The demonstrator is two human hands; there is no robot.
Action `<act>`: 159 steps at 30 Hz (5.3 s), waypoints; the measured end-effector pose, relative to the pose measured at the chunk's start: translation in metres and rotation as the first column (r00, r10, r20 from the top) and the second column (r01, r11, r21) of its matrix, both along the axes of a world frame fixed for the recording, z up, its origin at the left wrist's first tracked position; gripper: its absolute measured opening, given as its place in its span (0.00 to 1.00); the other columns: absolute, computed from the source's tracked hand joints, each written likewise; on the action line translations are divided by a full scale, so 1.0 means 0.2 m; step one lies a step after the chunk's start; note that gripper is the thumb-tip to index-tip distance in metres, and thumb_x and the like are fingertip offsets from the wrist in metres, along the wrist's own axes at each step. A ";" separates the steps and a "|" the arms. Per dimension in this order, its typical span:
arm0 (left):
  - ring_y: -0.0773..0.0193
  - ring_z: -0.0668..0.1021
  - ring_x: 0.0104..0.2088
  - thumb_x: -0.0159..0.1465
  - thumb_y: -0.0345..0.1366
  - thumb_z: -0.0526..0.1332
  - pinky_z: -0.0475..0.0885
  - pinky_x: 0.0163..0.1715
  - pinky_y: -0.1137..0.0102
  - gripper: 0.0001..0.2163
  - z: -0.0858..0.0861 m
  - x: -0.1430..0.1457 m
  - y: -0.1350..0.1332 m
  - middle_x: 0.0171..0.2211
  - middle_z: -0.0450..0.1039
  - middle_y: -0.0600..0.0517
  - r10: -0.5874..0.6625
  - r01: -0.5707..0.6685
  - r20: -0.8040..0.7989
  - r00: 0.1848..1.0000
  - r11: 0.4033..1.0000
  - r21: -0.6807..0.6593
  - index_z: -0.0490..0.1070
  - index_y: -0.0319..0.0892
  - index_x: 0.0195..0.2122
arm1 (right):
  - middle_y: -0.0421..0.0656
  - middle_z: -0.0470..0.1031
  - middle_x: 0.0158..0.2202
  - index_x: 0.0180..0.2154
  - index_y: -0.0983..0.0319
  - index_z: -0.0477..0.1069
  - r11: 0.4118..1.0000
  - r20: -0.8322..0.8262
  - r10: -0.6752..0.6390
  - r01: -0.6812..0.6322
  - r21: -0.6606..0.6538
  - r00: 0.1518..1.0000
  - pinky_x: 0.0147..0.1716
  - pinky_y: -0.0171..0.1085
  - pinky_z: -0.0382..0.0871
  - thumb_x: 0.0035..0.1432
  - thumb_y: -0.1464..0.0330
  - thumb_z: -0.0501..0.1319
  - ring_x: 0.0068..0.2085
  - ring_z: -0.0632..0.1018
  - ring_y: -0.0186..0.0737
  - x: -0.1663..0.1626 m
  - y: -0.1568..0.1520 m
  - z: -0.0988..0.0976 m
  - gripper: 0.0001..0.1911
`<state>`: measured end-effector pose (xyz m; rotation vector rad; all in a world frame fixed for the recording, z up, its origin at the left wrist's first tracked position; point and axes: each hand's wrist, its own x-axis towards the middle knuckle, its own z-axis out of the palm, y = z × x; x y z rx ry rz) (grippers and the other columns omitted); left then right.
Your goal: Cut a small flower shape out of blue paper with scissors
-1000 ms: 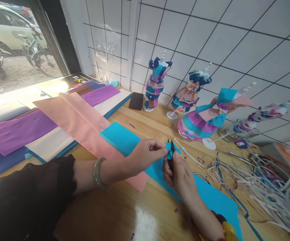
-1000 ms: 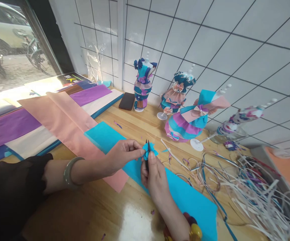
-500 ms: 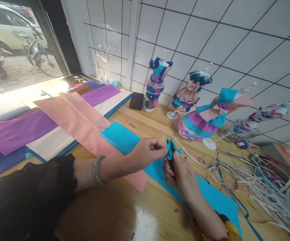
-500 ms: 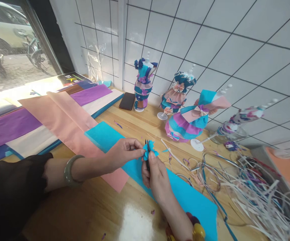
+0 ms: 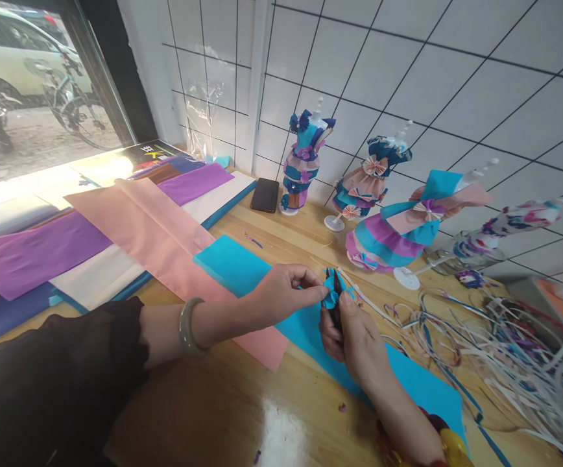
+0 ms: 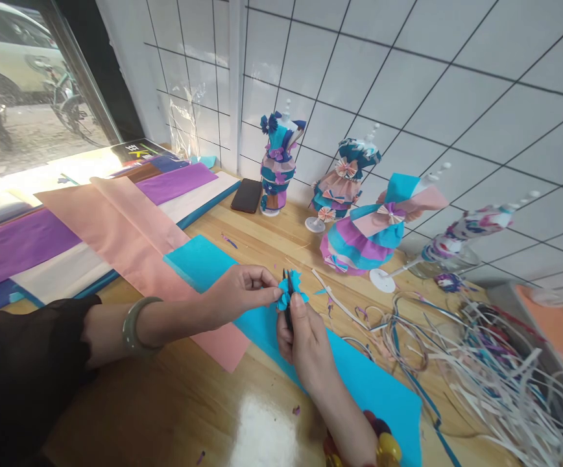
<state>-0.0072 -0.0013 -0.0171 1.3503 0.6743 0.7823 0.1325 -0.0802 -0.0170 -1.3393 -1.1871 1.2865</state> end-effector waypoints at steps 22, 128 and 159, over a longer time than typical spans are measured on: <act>0.70 0.74 0.29 0.54 0.35 0.67 0.69 0.32 0.73 0.07 0.06 -0.05 0.11 0.26 0.73 0.53 -0.225 0.225 0.005 0.974 0.974 -0.007 0.71 0.37 0.26 | 0.33 0.52 0.12 0.17 0.59 0.54 0.996 0.071 0.092 -0.091 -0.024 0.993 0.13 0.32 0.48 0.65 0.48 0.47 0.14 0.55 0.28 0.06 0.01 0.02 0.30; 0.70 0.73 0.29 0.55 0.37 0.66 0.68 0.29 0.74 0.07 0.06 -0.10 0.16 0.27 0.73 0.53 -0.336 0.347 -0.130 0.933 0.935 0.071 0.73 0.38 0.27 | 0.33 0.51 0.14 0.18 0.59 0.53 0.984 0.094 0.176 -0.173 -0.038 0.980 0.16 0.34 0.46 0.65 0.47 0.45 0.16 0.55 0.28 0.06 0.00 0.03 0.30; 0.69 0.76 0.26 0.52 0.36 0.67 0.71 0.32 0.73 0.05 0.10 -0.13 0.21 0.21 0.74 0.54 -0.495 0.462 -0.187 0.848 0.865 -0.197 0.76 0.40 0.23 | 0.35 0.54 0.15 0.19 0.58 0.56 0.964 0.336 0.248 -0.264 0.002 0.908 0.19 0.37 0.51 0.64 0.47 0.47 0.18 0.56 0.33 0.07 0.02 0.05 0.28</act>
